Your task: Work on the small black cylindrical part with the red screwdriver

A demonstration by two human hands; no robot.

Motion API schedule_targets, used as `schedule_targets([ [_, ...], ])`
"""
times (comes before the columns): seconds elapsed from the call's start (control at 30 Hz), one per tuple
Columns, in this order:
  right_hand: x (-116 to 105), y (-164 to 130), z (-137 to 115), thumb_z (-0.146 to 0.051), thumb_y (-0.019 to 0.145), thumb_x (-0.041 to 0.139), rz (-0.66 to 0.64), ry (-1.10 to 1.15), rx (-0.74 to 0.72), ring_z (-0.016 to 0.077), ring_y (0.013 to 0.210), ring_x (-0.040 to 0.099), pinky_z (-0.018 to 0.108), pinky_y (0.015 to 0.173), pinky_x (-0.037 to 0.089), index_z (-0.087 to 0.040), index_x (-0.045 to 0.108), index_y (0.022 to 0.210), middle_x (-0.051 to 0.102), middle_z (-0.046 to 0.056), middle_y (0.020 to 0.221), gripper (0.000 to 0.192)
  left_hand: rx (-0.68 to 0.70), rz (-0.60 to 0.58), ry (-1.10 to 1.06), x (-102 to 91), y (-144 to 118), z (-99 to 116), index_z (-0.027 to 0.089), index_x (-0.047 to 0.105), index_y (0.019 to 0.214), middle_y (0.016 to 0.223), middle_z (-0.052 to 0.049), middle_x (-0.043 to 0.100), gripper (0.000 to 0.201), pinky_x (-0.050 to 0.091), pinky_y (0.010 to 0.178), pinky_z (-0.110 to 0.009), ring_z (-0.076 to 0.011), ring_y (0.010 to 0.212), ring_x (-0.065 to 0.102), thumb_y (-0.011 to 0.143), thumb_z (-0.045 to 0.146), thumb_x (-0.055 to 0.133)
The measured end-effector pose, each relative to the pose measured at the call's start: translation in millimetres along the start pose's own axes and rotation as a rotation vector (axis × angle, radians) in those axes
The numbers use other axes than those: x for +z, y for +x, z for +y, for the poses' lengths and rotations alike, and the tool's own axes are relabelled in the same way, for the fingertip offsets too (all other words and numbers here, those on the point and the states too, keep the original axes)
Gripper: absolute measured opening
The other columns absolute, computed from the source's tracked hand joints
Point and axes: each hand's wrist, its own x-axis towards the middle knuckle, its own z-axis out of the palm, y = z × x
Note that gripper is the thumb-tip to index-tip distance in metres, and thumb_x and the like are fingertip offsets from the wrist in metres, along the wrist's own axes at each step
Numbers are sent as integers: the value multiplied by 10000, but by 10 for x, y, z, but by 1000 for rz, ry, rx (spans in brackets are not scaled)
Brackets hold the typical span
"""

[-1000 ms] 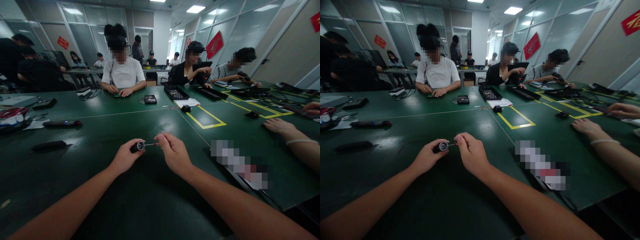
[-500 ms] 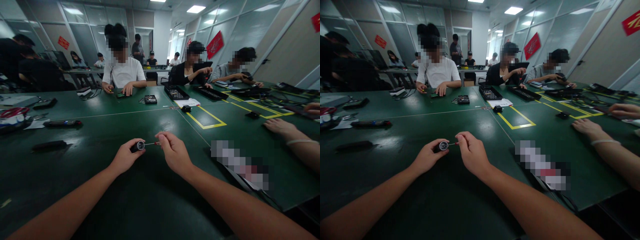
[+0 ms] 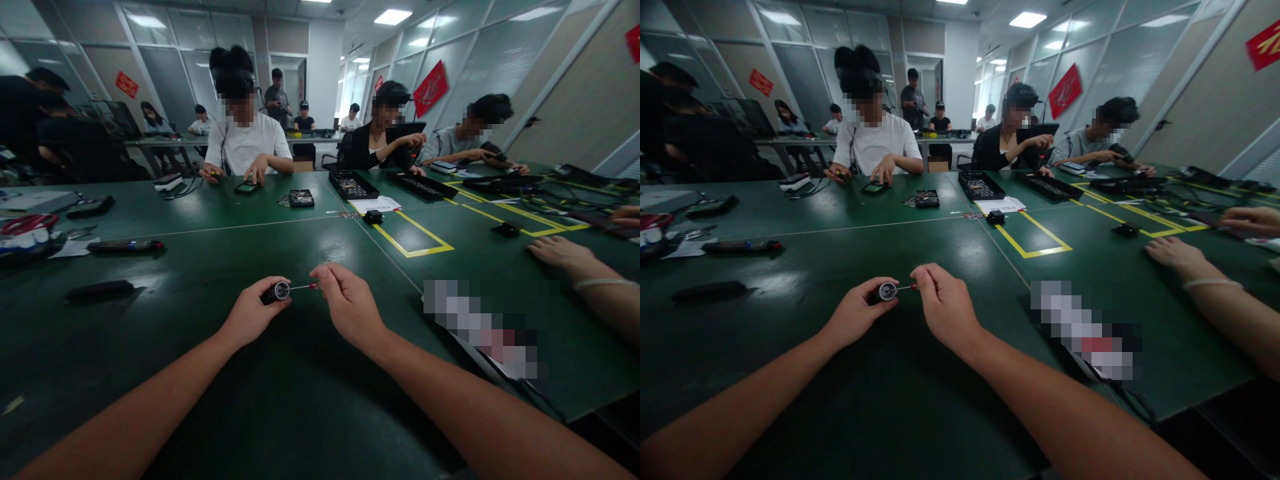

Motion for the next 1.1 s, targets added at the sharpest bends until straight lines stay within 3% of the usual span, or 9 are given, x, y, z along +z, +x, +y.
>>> schedule_targets([
  [0.1,10,6,25,-337,1009,498,12,35,23,168,700,610,311,638,433,-237,620,1098,659,-2,818,181,-6,-6,6,-3,-7,-15,228,709,1170,1136,-45,710,352,503,996,-411,-235,1068,656,833,327,722],
  [0.27,33,5,45,-294,978,540,45,111,5,186,842,653,328,753,478,-237,577,1035,681,20,911,89,-7,0,19,-2,-9,24,223,712,1164,1130,-47,715,355,501,1006,-419,-236,1062,657,822,316,716],
  [0.5,2,5,14,-465,1037,477,10,49,8,148,607,524,299,578,376,-240,630,931,543,-37,667,292,-3,3,38,4,-2,50,225,720,1150,1146,-48,723,356,494,1024,-429,-243,1083,659,806,316,724],
  [0.8,39,11,64,-340,1000,541,70,152,12,175,826,637,313,734,478,-233,593,1069,683,23,927,138,6,-5,42,-3,-7,76,218,719,1152,1123,-53,727,343,507,1014,-440,-244,1050,666,821,309,719],
  [0.97,22,8,40,-481,1025,502,27,128,31,160,658,555,301,615,418,-244,640,974,615,-13,741,279,16,-11,50,3,-12,102,229,721,1157,1151,-51,729,342,503,1035,-455,-249,1085,666,819,279,728],
  [1.1,7,-3,15,-430,1021,525,26,57,-33,169,710,599,311,649,433,-240,679,917,663,6,794,266,25,-13,40,15,-10,80,227,720,1164,1165,-53,727,338,483,1060,-459,-245,1106,661,827,258,727],
])
